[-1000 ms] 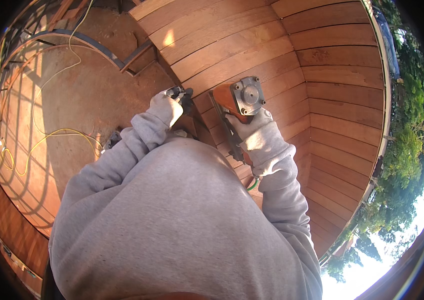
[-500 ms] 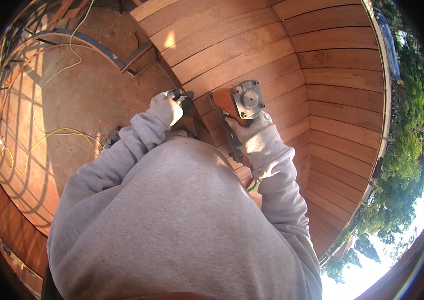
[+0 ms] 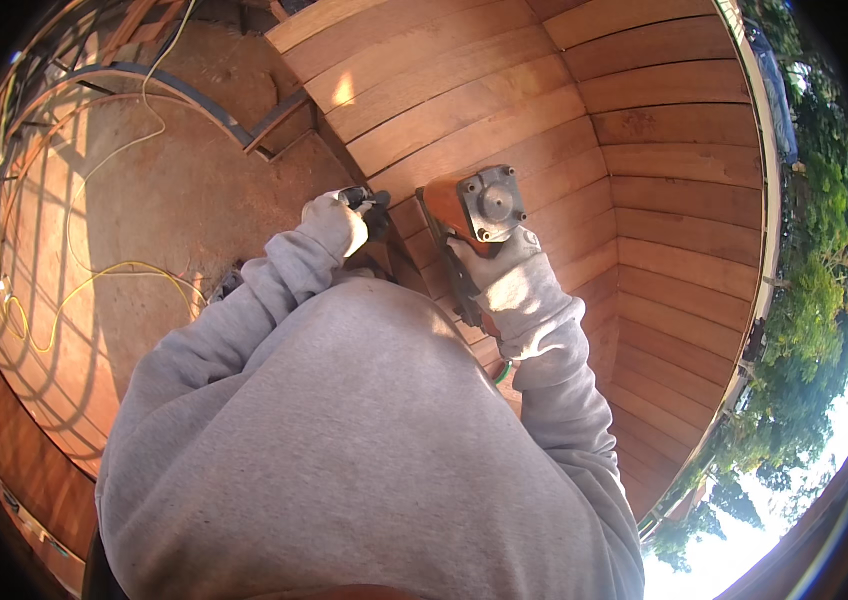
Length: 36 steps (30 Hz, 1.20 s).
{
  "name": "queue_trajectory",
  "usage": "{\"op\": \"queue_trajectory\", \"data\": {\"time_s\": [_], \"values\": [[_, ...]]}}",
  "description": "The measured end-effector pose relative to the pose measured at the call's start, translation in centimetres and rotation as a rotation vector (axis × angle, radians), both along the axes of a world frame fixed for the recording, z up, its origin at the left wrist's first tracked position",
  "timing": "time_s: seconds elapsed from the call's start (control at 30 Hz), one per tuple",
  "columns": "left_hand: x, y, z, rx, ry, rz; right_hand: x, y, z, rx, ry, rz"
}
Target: The person installs wooden planks on a curved ceiling using a nail gun and a circular saw. They position each plank, secure it with nails, and cut pieces to fit the curved structure. The work progresses along the ceiling, with tools and materials visible nearby.
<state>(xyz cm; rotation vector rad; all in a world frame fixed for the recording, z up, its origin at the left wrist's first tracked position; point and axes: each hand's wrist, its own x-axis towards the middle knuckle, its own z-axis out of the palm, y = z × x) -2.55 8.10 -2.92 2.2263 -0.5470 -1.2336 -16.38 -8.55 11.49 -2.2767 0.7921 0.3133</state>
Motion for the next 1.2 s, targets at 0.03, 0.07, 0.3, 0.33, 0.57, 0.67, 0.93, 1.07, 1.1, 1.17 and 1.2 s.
{"op": "queue_trajectory", "data": {"time_s": [0.03, 0.07, 0.3, 0.33, 0.57, 0.67, 0.93, 1.07, 1.1, 1.17, 1.2], "values": [[0.1, -0.1, 0.0, 0.015, 0.006, -0.042, 0.0, -0.1, -0.4, 0.005, -0.003, -0.005], [0.5, -0.1, 1.3, 0.03, 0.012, -0.083, 0.1, -0.4, -0.8, 0.009, -0.007, -0.011], [-0.2, 0.3, -0.9, 0.048, -0.192, 0.011, 0.5, -0.7, -1.0, -0.021, 0.015, 0.029], [0.2, 0.3, 1.5, 0.024, -0.148, 0.024, 0.5, -0.7, -1.0, -0.023, 0.03, 0.031], [1.1, 0.4, 2.4, 0.015, 0.002, -0.064, 1.0, -0.4, -0.4, -0.025, 0.086, 0.005], [1.5, 0.6, 3.6, 0.041, -0.093, -0.174, 0.8, -0.5, -0.5, -0.052, 0.073, 0.05], [1.5, 0.5, 2.4, -0.064, 0.057, 0.063, 1.0, -0.7, -0.8, -0.022, 0.016, -0.029], [0.4, 1.1, -10.0, -0.433, 0.076, 0.192, 2.1, -0.4, -0.7, -0.082, 0.01, -0.048], [0.2, 1.0, -10.7, -0.46, 0.184, 0.278, 2.3, -0.2, -0.5, -0.092, 0.006, -0.023], [0.0, 1.0, -12.4, -0.58, 0.006, 0.201, 2.2, -0.7, -0.9, -0.035, -0.05, 0.039], [0.0, 0.8, -13.3, -0.641, -0.09, 0.165, 2.1, -0.9, -0.8, -0.053, -0.039, 0.021]]}}
